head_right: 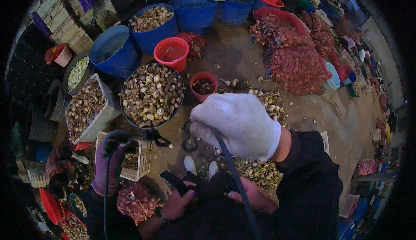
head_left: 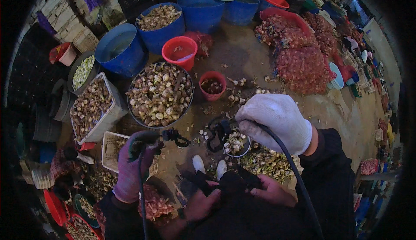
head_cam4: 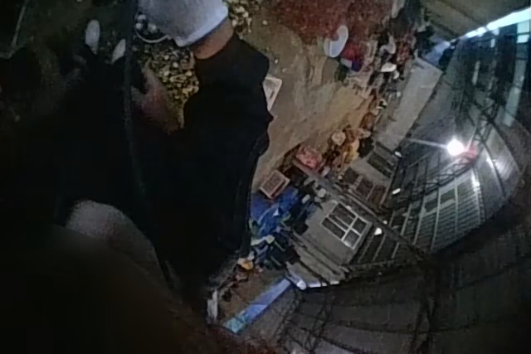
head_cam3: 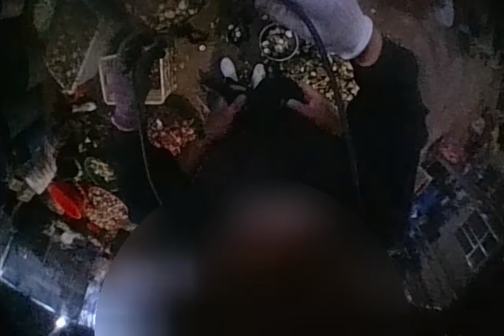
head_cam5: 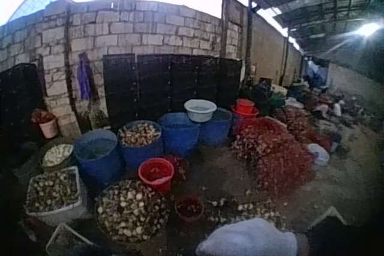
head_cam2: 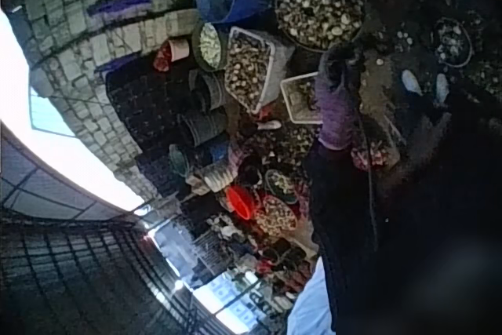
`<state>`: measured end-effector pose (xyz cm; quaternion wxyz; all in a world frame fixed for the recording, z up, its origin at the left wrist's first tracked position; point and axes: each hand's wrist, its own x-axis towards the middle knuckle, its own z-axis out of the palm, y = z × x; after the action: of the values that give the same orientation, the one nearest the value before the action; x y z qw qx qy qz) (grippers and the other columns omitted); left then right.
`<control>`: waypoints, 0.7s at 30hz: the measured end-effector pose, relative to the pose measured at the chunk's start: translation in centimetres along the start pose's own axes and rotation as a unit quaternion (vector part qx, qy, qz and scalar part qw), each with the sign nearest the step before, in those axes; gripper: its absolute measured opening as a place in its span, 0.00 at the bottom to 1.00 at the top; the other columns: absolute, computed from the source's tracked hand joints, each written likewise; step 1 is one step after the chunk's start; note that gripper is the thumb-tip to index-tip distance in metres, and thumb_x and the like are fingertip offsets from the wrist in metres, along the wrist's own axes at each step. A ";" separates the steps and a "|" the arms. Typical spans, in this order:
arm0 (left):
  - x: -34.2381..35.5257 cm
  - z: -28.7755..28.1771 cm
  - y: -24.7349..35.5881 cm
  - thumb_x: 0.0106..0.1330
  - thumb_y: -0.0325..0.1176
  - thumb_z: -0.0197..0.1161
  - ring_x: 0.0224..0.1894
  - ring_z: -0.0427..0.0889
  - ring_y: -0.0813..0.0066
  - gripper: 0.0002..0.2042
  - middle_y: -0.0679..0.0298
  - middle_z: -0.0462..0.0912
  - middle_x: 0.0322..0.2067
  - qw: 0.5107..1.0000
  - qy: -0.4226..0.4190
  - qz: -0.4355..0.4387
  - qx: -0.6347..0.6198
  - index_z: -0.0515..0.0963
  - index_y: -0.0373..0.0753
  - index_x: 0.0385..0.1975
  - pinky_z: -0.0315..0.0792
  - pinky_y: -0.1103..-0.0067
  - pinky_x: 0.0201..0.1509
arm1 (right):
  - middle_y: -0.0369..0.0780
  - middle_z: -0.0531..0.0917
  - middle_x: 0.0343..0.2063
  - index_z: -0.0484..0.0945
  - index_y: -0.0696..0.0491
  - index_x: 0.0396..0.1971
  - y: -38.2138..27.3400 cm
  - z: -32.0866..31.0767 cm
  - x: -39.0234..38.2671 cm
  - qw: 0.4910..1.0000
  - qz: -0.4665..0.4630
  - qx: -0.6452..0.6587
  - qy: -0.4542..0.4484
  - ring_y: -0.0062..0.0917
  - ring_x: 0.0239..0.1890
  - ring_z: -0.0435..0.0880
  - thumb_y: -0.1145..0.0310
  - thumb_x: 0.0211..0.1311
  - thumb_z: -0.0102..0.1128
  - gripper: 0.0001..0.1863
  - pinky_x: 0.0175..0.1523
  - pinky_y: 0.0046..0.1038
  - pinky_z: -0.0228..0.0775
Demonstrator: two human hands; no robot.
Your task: Cutting the ends off of large vegetables using a knife
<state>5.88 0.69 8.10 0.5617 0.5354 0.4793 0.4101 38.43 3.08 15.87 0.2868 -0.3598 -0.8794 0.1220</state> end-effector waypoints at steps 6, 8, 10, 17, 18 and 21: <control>0.0 0.2 0.5 0.66 0.24 0.57 0.42 0.78 0.79 0.11 0.65 0.78 0.40 1.000 0.009 -0.021 -0.002 0.73 0.33 0.47 0.73 0.80 0.47 | 0.41 0.76 0.22 0.75 0.51 0.31 0.5 0.2 0.5 1.000 -0.003 -0.003 -0.003 0.39 0.27 0.79 0.66 0.51 0.64 0.09 0.31 0.36 0.70; 0.0 0.2 0.6 0.66 0.24 0.57 0.42 0.78 0.78 0.11 0.65 0.78 0.40 1.000 0.014 -0.022 -0.002 0.74 0.33 0.47 0.72 0.80 0.47 | 0.40 0.76 0.22 0.75 0.51 0.31 0.7 0.3 0.8 1.000 -0.006 -0.002 -0.008 0.39 0.28 0.79 0.67 0.51 0.64 0.09 0.31 0.36 0.70; 0.0 0.2 0.6 0.66 0.24 0.58 0.42 0.78 0.78 0.11 0.65 0.78 0.40 1.000 0.019 -0.024 0.001 0.74 0.33 0.47 0.72 0.80 0.47 | 0.40 0.76 0.23 0.75 0.51 0.31 0.6 0.5 1.2 1.000 -0.005 -0.002 -0.021 0.39 0.28 0.79 0.67 0.51 0.64 0.09 0.31 0.36 0.70; -0.1 0.1 0.4 0.65 0.25 0.58 0.42 0.78 0.78 0.12 0.64 0.79 0.40 0.999 0.033 -0.032 0.020 0.74 0.34 0.47 0.72 0.80 0.48 | 0.40 0.77 0.24 0.76 0.52 0.31 0.7 1.3 1.6 1.000 -0.016 0.018 -0.020 0.39 0.29 0.79 0.69 0.51 0.64 0.08 0.31 0.36 0.70; -0.1 0.1 0.4 0.65 0.26 0.58 0.42 0.78 0.78 0.12 0.64 0.79 0.40 0.999 0.034 -0.033 0.023 0.74 0.34 0.47 0.72 0.80 0.48 | 0.41 0.79 0.25 0.77 0.53 0.31 0.6 1.2 1.5 0.999 -0.010 0.018 -0.028 0.39 0.29 0.79 0.70 0.51 0.65 0.08 0.32 0.35 0.71; -0.1 -0.1 -0.1 0.65 0.26 0.59 0.42 0.78 0.78 0.12 0.64 0.79 0.40 0.996 0.027 -0.035 0.078 0.74 0.33 0.47 0.72 0.80 0.48 | 0.41 0.80 0.27 0.77 0.54 0.32 0.7 1.3 1.3 0.999 -0.005 0.017 -0.041 0.39 0.29 0.80 0.72 0.50 0.66 0.08 0.33 0.35 0.71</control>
<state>5.75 0.59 8.05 0.5192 0.5490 0.5431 0.3661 37.34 4.42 15.10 0.2573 -0.3454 -0.8899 0.1503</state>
